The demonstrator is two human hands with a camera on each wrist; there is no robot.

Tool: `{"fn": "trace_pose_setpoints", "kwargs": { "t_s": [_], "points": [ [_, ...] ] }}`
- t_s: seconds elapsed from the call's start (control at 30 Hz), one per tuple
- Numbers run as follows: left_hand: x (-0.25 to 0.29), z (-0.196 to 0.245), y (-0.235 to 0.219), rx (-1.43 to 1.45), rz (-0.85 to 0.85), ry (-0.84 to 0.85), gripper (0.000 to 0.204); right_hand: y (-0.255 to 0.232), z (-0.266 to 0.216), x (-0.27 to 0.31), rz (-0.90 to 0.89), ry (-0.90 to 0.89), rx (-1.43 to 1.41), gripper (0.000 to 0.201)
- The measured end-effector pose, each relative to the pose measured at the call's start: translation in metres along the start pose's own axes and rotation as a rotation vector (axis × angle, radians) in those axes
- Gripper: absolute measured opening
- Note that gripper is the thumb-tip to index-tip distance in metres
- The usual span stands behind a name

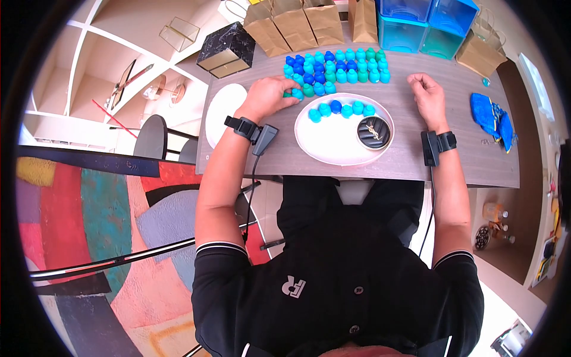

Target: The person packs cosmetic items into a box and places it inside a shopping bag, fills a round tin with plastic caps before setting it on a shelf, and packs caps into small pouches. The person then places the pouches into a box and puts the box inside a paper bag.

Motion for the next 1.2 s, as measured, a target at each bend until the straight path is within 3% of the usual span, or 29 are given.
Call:
{"fn": "trace_pose_setpoints", "kwargs": {
  "t_s": [0.23,0.33,0.4,0.47,0.53,0.67,0.73,1.0,1.2],
  "points": [
    [0.004,-0.009,-0.001,0.034,-0.023,-0.005,0.029,-0.001,0.006,-0.001,-0.002,-0.017,-0.026,0.018],
    [0.010,-0.008,-0.011,0.024,0.096,-0.002,0.029,0.000,0.000,-0.001,0.009,-0.006,-0.035,0.018],
    [0.024,0.019,-0.039,0.098,0.212,-0.028,0.029,-0.001,-0.001,0.001,0.015,0.012,-0.035,0.018],
    [0.033,0.050,-0.049,0.106,0.226,0.006,0.030,0.001,0.002,-0.001,-0.012,-0.036,-0.025,0.018],
    [0.040,0.077,-0.042,0.119,0.201,0.224,0.031,0.001,0.002,-0.001,-0.025,-0.006,-0.020,0.018],
    [0.045,0.114,-0.005,-0.016,0.097,0.341,0.029,-0.001,0.001,0.000,-0.012,-0.011,-0.019,0.017],
    [0.044,0.118,0.016,-0.164,-0.051,0.295,0.027,0.000,0.002,0.001,-0.001,-0.012,-0.021,0.018],
    [0.043,0.123,0.022,-0.167,0.024,0.283,0.030,0.000,-0.002,0.000,-0.021,0.001,-0.014,0.019],
    [0.051,0.127,0.016,-0.115,0.173,0.167,0.041,0.001,-0.003,0.002,-0.030,-0.011,-0.008,0.019]
  ]
}}
Point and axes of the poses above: each hand's wrist, its own x-axis away from the middle knuckle, its own y-axis out of the palm, z = x × y, the point moved 2 cm from there along -x, towards the middle knuckle, and after that the axes turned 14 degrees about -y, right-handed, at the moved point
